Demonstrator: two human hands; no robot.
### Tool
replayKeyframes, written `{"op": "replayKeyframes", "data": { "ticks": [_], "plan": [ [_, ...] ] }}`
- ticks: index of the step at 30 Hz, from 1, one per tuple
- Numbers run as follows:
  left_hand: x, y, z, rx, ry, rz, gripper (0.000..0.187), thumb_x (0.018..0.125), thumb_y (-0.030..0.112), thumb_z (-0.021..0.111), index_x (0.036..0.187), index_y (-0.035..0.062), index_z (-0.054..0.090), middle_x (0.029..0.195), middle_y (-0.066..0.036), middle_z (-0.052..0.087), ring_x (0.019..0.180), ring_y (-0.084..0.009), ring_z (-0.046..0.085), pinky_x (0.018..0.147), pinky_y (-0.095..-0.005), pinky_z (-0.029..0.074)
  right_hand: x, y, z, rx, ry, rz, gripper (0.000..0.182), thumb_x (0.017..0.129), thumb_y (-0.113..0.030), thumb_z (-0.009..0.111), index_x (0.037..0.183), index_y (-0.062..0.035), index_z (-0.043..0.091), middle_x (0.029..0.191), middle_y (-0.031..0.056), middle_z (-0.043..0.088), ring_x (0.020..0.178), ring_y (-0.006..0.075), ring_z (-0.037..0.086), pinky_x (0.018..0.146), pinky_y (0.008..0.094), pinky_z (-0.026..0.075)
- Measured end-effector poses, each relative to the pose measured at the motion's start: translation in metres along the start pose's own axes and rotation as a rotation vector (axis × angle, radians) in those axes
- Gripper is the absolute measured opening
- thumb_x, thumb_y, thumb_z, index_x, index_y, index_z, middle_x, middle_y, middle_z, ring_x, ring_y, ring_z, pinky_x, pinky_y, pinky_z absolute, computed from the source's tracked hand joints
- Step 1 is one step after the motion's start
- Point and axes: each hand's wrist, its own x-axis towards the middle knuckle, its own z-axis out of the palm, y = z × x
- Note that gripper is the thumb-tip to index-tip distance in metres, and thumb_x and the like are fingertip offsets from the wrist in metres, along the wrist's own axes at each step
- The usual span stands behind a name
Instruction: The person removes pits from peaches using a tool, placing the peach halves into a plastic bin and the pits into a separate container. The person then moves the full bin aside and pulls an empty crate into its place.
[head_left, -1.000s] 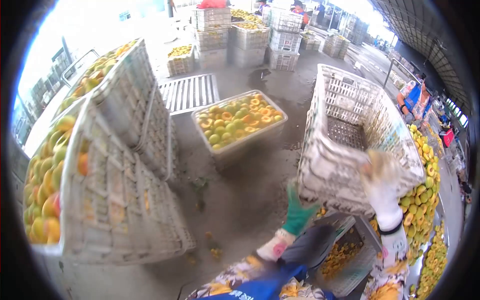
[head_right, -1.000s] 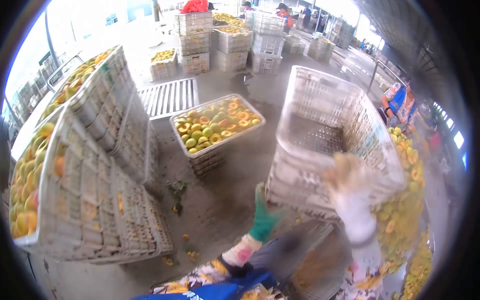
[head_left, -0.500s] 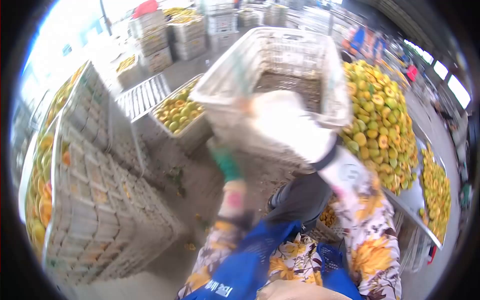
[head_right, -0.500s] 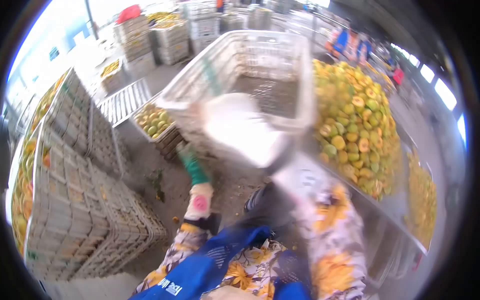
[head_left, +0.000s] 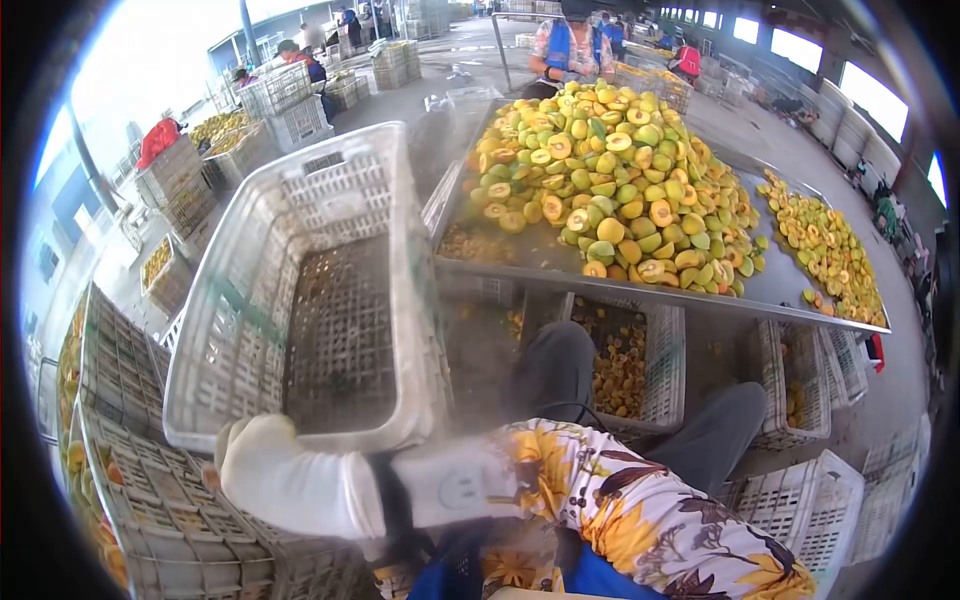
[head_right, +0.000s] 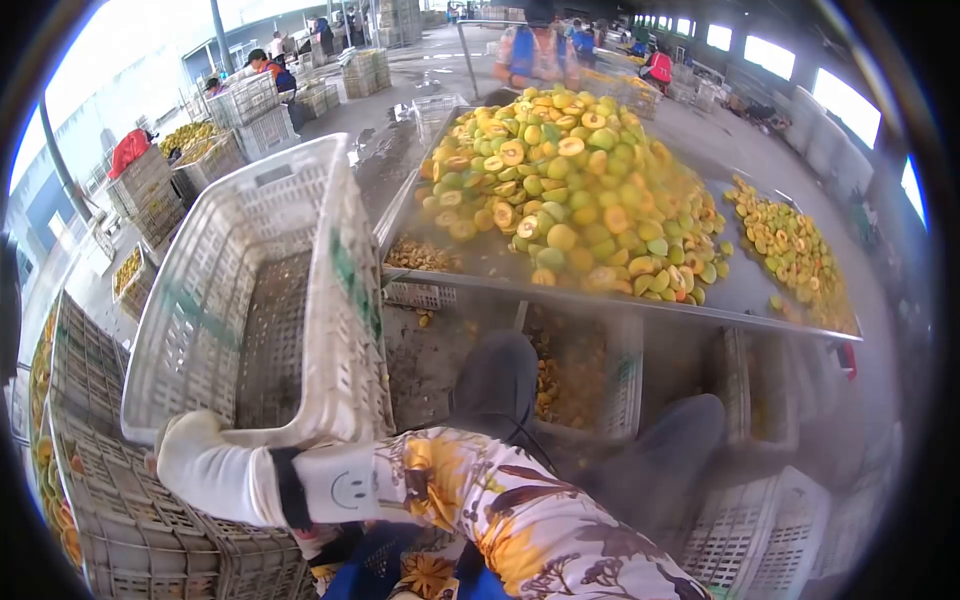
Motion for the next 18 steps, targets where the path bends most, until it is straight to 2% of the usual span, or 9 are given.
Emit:
{"op": "replayKeyframes", "data": {
  "ticks": [3, 7, 8, 9, 11, 12, 14, 16, 18],
  "plan": [
    [0.004, -0.008, -0.016, 0.066, 0.021, -0.019, 0.047, 0.092, 0.032, 0.050, 0.131, 0.0094, 0.036, 0.107, -0.009, 0.054, 0.087, -0.0215, 0.057, 0.085, -0.0350, 0.045, -0.001, -0.028, 0.010, 0.010, -0.065, -0.020, 0.030, 0.076, -0.017, 0.059, 0.103, -0.0034, 0.060, 0.089, 0.0034, 0.059, 0.072, 0.0158, 0.057, 0.054, 0.0303, 0.044],
    [0.010, -0.015, -0.021, 0.123, 0.001, -0.032, 0.044, 0.092, 0.031, 0.050, 0.128, 0.0082, 0.039, 0.104, -0.009, 0.056, 0.085, -0.0223, 0.057, 0.084, -0.0348, 0.045, -0.005, -0.046, 0.038, -0.072, -0.144, 0.082, 0.035, 0.076, -0.018, 0.060, 0.107, -0.0025, 0.057, 0.098, 0.0037, 0.054, 0.078, 0.0144, 0.053, 0.061, 0.0265, 0.044],
    [0.011, -0.017, -0.020, 0.133, -0.017, -0.033, 0.044, 0.092, 0.031, 0.050, 0.127, 0.0078, 0.040, 0.104, -0.010, 0.056, 0.085, -0.0225, 0.057, 0.083, -0.0347, 0.046, -0.011, -0.038, 0.066, 0.166, 0.111, 0.060, 0.032, 0.075, -0.017, 0.060, 0.103, 0.0002, 0.060, 0.088, 0.0050, 0.059, 0.071, 0.0169, 0.057, 0.053, 0.0306, 0.046],
    [0.011, -0.018, -0.017, 0.149, -0.030, -0.038, 0.043, 0.092, 0.031, 0.050, 0.127, 0.0075, 0.041, 0.103, -0.010, 0.056, 0.085, -0.0227, 0.057, 0.083, -0.0347, 0.046, -0.016, -0.024, 0.056, 0.386, 0.355, -0.022, 0.031, 0.075, -0.015, 0.061, 0.100, 0.0029, 0.064, 0.079, 0.0063, 0.064, 0.064, 0.0195, 0.062, 0.045, 0.0347, 0.047],
    [0.012, -0.022, -0.008, 0.178, -0.064, -0.043, 0.042, 0.091, 0.031, 0.050, 0.125, 0.0069, 0.042, 0.102, -0.010, 0.057, 0.084, -0.0231, 0.058, 0.082, -0.0345, 0.046, -0.020, -0.021, 0.030, 0.281, -0.355, 0.250, 0.038, 0.077, -0.018, 0.061, 0.112, -0.0032, 0.055, 0.095, 0.0125, 0.063, 0.086, 0.0231, 0.065, 0.062, 0.0317, 0.054],
    [0.013, -0.026, -0.003, 0.192, -0.082, -0.047, 0.041, 0.091, 0.030, 0.050, 0.124, 0.0066, 0.043, 0.101, -0.010, 0.057, 0.083, -0.0233, 0.058, 0.082, -0.0345, 0.046, -0.021, -0.025, 0.054, 0.163, -0.342, 0.255, 0.037, 0.081, -0.019, 0.059, 0.114, -0.0029, 0.055, 0.101, 0.0144, 0.064, 0.085, 0.0256, 0.066, 0.062, 0.0333, 0.054],
    [0.016, -0.034, 0.005, 0.233, -0.116, -0.062, 0.040, 0.091, 0.030, 0.050, 0.123, 0.0059, 0.044, 0.100, -0.011, 0.058, 0.083, -0.0237, 0.058, 0.081, -0.0344, 0.047, -0.026, -0.014, 0.092, 0.216, -0.394, 0.229, 0.035, 0.083, -0.019, 0.058, 0.114, -0.0030, 0.056, 0.101, 0.0146, 0.064, 0.086, 0.0276, 0.067, 0.066, 0.0348, 0.054],
    [0.017, -0.040, 0.011, 0.269, -0.139, -0.078, 0.039, 0.091, 0.029, 0.050, 0.121, 0.0053, 0.046, 0.099, -0.011, 0.059, 0.082, -0.0241, 0.059, 0.080, -0.0343, 0.047, -0.031, -0.001, 0.125, 0.389, -0.470, 0.389, 0.034, 0.084, -0.019, 0.056, 0.115, -0.0047, 0.056, 0.101, 0.0145, 0.064, 0.090, 0.0275, 0.066, 0.070, 0.0368, 0.054],
    [0.025, -0.048, 0.007, 0.294, -0.128, -0.107, 0.038, 0.090, 0.029, 0.050, 0.120, 0.0047, 0.047, 0.097, -0.011, 0.059, 0.081, -0.0245, 0.059, 0.079, -0.0342, 0.047, -0.035, 0.001, 0.118, 0.370, -0.498, 0.312, 0.031, 0.085, -0.022, 0.057, 0.112, -0.0074, 0.060, 0.107, 0.0151, 0.062, 0.095, 0.0285, 0.065, 0.072, 0.0375, 0.054]
  ]
}}
